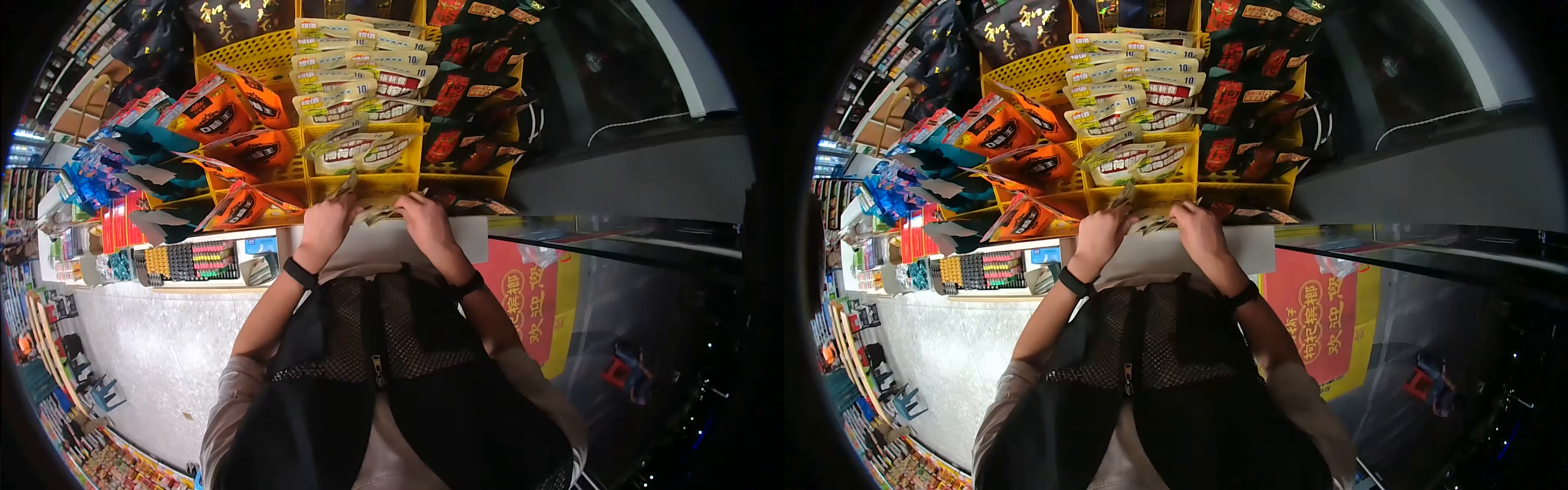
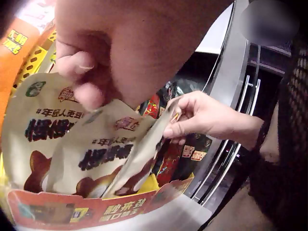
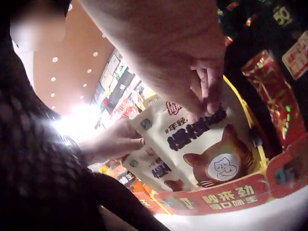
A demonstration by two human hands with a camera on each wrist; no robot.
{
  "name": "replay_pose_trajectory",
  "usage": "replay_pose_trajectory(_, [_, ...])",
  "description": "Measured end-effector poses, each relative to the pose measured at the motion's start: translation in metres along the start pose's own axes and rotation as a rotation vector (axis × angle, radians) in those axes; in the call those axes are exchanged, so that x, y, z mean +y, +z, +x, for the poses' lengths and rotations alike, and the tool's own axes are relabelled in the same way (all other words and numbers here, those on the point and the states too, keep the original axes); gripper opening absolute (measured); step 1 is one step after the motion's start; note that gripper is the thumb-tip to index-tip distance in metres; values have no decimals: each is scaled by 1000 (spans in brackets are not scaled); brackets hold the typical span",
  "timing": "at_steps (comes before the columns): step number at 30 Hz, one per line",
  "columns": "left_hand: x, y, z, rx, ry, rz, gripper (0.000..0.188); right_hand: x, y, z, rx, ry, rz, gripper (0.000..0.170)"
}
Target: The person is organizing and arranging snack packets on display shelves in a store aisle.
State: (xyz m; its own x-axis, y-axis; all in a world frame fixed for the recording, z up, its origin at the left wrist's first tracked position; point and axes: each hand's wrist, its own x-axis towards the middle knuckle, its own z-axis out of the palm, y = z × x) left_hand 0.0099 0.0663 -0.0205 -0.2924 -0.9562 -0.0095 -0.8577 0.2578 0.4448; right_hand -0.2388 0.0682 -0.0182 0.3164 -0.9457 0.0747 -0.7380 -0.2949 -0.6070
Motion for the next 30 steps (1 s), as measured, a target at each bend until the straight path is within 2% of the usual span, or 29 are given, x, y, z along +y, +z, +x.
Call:
replay_pose_trajectory(1, [5, -8, -2, 3, 0, 2, 32, -10, -10, -1, 54, -18, 65, 9])
replay_pose_trajectory(3, [15, -23, -14, 12, -17, -56, 38, -24, -31, -4, 117, -40, 54, 12])
replay_pose_trajectory(5, [6, -17, -23, -35, -39, -24, 39, -45, -64, -2, 281, -59, 112, 19])
replay_pose_trajectory(8, [-3, -7, -32, -33, -45, 12, 28, -75, -109, 0, 429, -10, 70, 15])
replay_pose_trajectory(11, [-12, -6, -35, -20, -26, -23, 33, -90, -131, 6, 439, 23, 120, 16])
replay_pose_trajectory(15, [-10, -7, -37, 47, 29, -78, 38, -80, -114, 20, 394, -37, 106, 13])
replay_pose_trajectory(18, [0, -12, -38, 38, 68, -166, 37, -79, -98, 22, 228, -14, 130, 8])
replay_pose_trajectory(19, [2, -9, -38, 39, 68, -162, 37, -78, -90, 24, 231, -16, 132, 8])
replay_pose_trajectory(22, [6, 1, -38, 126, 168, -235, 34, -62, -53, 34, 214, -104, 106, 8])
replay_pose_trajectory(26, [8, 8, -38, 121, 196, -203, 36, -42, 2, 48, 130, -127, 181, 9])
replay_pose_trajectory(28, [9, 9, -38, 146, 308, -201, 32, -41, 18, 52, 95, -140, 217, 10])
replay_pose_trajectory(30, [6, 13, -37, 146, 325, -185, 25, -45, 33, 55, 53, -175, 259, 13])
